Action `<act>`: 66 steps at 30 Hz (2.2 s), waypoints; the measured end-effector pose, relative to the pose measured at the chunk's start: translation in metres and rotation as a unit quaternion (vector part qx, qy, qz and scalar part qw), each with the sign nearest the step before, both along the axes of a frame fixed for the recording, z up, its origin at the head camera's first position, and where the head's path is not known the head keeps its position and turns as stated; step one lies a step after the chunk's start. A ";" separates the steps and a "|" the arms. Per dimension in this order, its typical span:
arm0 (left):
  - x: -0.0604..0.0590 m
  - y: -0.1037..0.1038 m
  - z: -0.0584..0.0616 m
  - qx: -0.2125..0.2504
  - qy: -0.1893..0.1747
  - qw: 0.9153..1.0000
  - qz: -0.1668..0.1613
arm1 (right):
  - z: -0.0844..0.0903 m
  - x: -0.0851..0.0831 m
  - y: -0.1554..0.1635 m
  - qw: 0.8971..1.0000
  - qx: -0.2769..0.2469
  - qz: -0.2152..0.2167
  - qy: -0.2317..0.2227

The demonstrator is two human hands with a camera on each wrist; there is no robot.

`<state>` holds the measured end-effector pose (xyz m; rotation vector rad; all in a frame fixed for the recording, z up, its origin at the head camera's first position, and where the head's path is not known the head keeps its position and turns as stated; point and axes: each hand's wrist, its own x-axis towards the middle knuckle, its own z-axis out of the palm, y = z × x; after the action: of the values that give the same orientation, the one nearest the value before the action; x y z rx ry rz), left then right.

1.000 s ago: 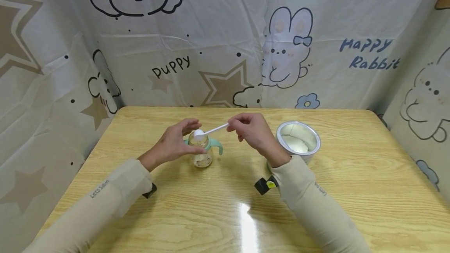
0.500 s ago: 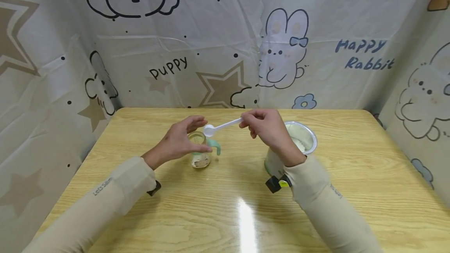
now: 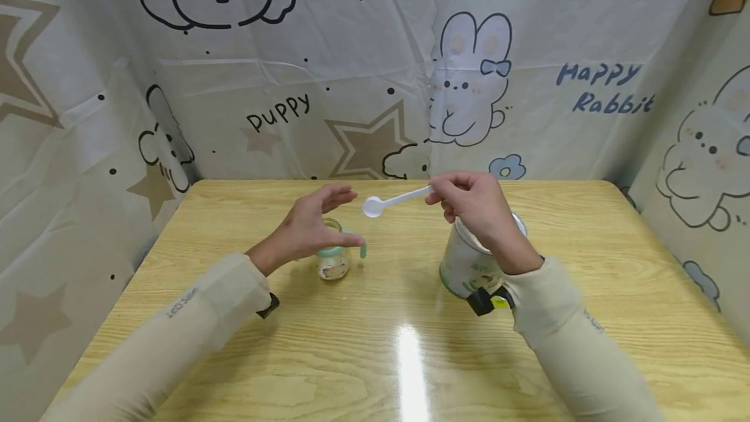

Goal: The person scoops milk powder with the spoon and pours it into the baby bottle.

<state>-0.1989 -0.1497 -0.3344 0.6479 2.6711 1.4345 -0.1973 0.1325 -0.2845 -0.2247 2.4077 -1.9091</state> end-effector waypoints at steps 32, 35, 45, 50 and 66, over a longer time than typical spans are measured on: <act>-0.001 0.064 -0.002 0.028 -0.008 0.998 -0.057 | 0.004 0.007 0.071 0.998 -0.023 -0.057 0.013; -0.002 0.068 -0.003 0.027 -0.011 0.998 -0.057 | 0.003 0.007 0.076 0.998 -0.025 -0.061 0.012; -0.002 0.087 -0.005 0.028 -0.015 0.997 -0.072 | 0.002 0.012 0.096 0.996 0.017 -0.084 0.006; -0.002 0.096 -0.008 0.037 -0.016 0.996 -0.082 | -0.001 0.014 0.106 0.996 0.001 -0.092 -0.001; -0.003 0.117 -0.017 0.036 -0.025 0.995 -0.090 | -0.012 0.019 0.129 0.994 -0.058 -0.094 -0.006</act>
<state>-0.2018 -0.0332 -0.3511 0.8230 2.4613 1.4836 -0.1778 0.2617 -0.2967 0.0093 2.3889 -2.1251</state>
